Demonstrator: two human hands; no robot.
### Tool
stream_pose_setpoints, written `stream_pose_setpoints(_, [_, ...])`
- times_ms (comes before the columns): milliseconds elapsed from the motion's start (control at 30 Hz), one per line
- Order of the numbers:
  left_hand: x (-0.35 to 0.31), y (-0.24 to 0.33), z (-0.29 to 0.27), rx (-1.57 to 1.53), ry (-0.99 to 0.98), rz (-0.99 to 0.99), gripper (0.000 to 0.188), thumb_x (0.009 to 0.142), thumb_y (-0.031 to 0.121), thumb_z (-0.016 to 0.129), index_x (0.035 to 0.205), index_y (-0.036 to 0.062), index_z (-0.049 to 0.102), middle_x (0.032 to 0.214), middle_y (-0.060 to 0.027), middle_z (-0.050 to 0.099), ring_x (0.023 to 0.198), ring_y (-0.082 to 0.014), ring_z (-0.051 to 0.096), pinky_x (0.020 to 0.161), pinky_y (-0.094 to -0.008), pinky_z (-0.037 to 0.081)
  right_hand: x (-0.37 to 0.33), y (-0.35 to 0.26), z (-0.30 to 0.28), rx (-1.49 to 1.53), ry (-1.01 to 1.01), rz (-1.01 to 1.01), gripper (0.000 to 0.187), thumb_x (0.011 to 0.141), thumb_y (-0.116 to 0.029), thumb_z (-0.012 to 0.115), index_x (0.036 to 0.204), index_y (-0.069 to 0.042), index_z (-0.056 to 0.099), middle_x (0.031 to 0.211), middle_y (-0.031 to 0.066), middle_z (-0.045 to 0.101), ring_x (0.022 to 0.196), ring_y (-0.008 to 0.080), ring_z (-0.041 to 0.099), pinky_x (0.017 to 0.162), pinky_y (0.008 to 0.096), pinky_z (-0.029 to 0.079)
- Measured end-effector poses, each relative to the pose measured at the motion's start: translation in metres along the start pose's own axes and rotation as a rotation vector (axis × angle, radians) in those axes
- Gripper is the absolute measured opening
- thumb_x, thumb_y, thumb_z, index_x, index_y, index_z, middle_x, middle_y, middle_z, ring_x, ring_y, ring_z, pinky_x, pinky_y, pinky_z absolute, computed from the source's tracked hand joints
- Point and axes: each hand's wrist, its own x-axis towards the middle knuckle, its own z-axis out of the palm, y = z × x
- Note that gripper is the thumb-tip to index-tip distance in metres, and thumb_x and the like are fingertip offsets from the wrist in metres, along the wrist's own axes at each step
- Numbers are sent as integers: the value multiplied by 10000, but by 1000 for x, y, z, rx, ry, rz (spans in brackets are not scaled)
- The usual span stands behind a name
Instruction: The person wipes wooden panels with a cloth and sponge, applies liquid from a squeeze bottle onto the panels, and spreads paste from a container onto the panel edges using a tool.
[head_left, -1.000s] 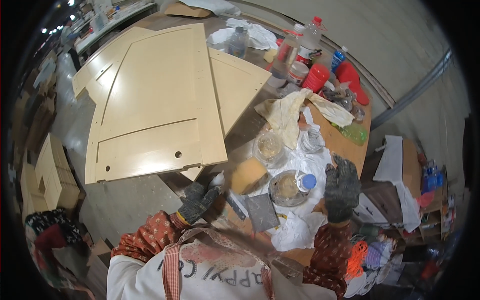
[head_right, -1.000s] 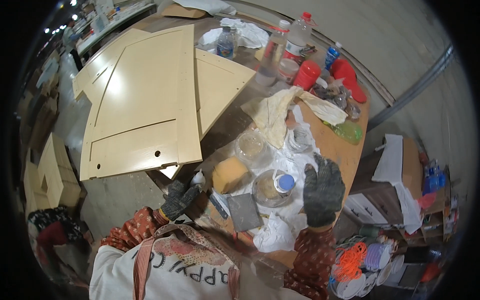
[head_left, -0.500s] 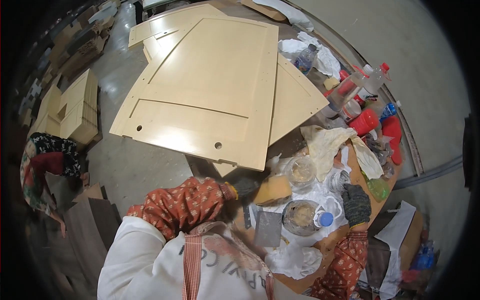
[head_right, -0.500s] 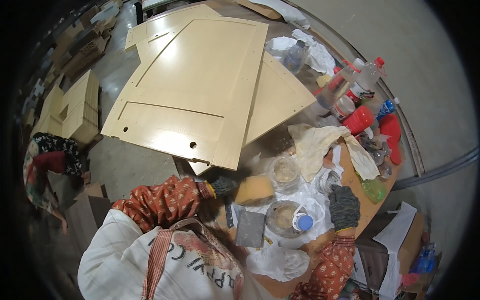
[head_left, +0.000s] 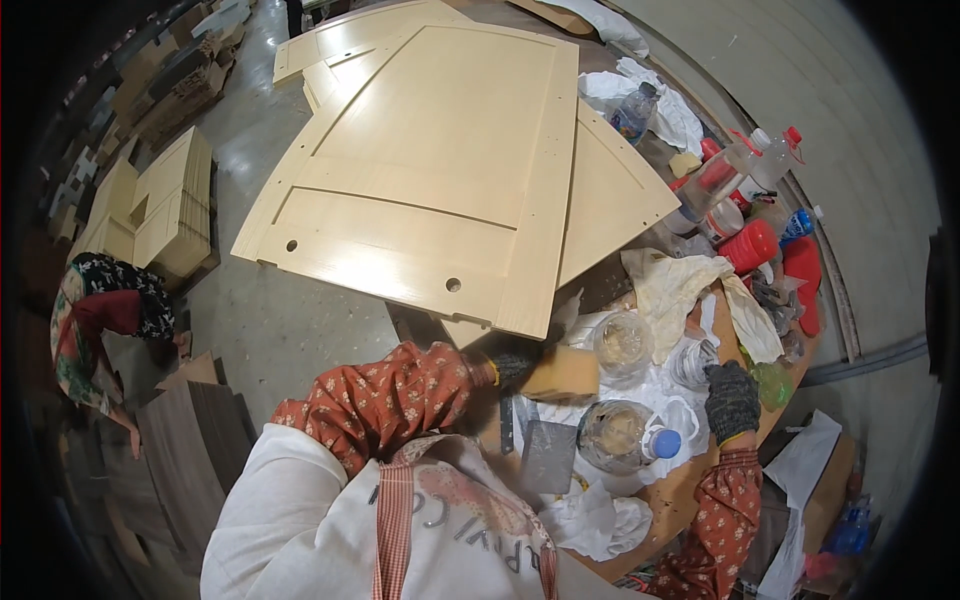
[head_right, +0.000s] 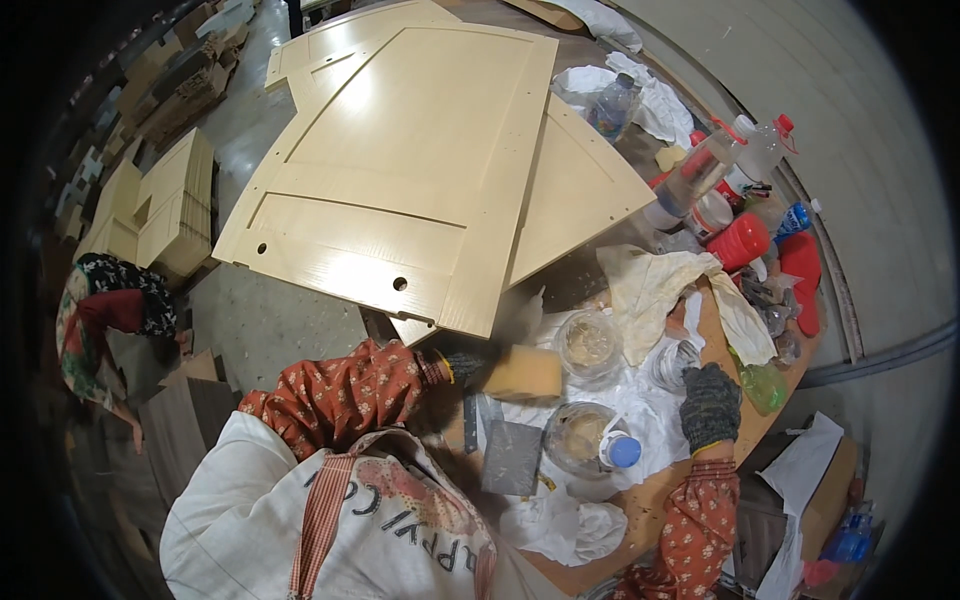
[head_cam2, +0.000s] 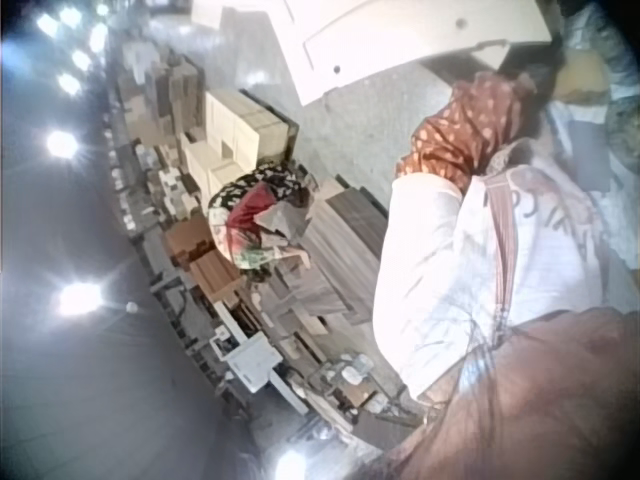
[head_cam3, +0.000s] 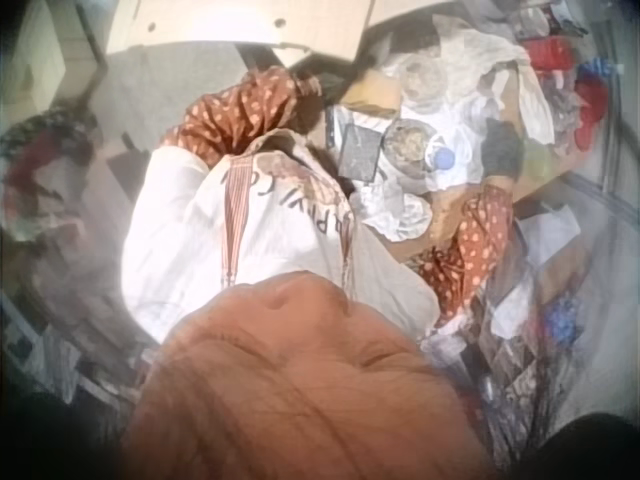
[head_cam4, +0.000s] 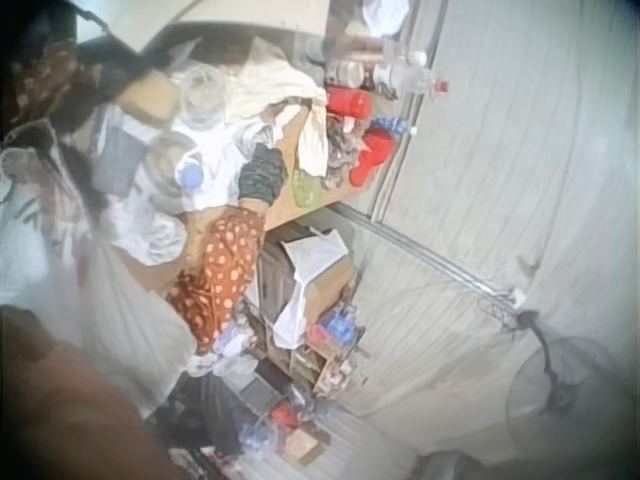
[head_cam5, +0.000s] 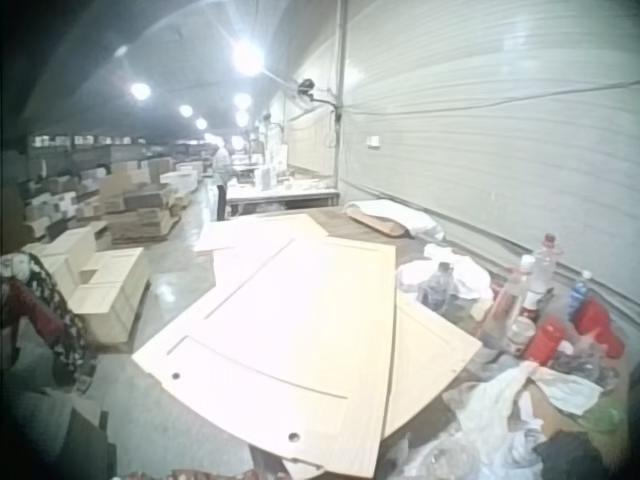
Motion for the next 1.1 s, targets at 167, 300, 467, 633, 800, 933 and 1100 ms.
stream_pose_setpoints(167, [-2,-4,3,8,8,6,359,890,104,479,1230,-3,520,1148,-164,567,977,-273,587,788,-367,494,6,6,-26,137,-8,-11,146,798,-172,565,884,-110,665,813,134,616,790,333,599,721,445,461])
stream_pose_setpoints(300, [-29,-32,-9,42,39,-48,363,872,105,510,1216,-8,531,1140,-168,568,953,-277,595,763,-373,503,13,1,-33,244,-61,1,217,842,-274,561,897,-102,682,855,142,650,843,333,609,756,447,465])
stream_pose_setpoints(467, [-68,-40,-25,142,51,-85,369,849,105,548,1199,-13,544,1128,-174,569,922,-282,605,730,-381,515,13,-1,-38,211,-148,153,243,849,-291,559,902,-83,671,871,136,658,852,334,612,771,444,466])
stream_pose_setpoints(633, [-91,47,-64,377,304,166,376,827,106,586,1181,-18,557,1117,-179,571,891,-286,615,698,-389,526,-15,15,-53,188,378,-73,214,886,-221,544,951,-51,658,796,125,660,738,282,631,680,392,486])
stream_pose_setpoints(800, [-37,152,-102,217,285,535,550,705,200,707,1206,36,550,1136,-154,583,924,-290,631,696,-380,531,-17,5,-43,846,311,374,202,927,-187,546,1004,-31,648,722,58,622,599,130,575,557,275,458])
stream_pose_setpoints(933, [37,168,-65,556,292,366,369,864,154,424,1185,12,537,1292,-214,489,1212,-424,444,1019,-579,308,-1,-25,-37,1166,392,400,193,940,-172,546,1040,-38,643,724,21,610,568,66,522,506,213,419])
stream_pose_setpoints(1100, [105,134,-56,550,-240,-286,782,608,361,729,1304,100,487,1395,-258,377,1279,-418,394,995,-510,388,-18,-50,-41,1476,434,517,225,948,-178,531,1068,-18,635,735,24,611,577,57,517,518,209,422])
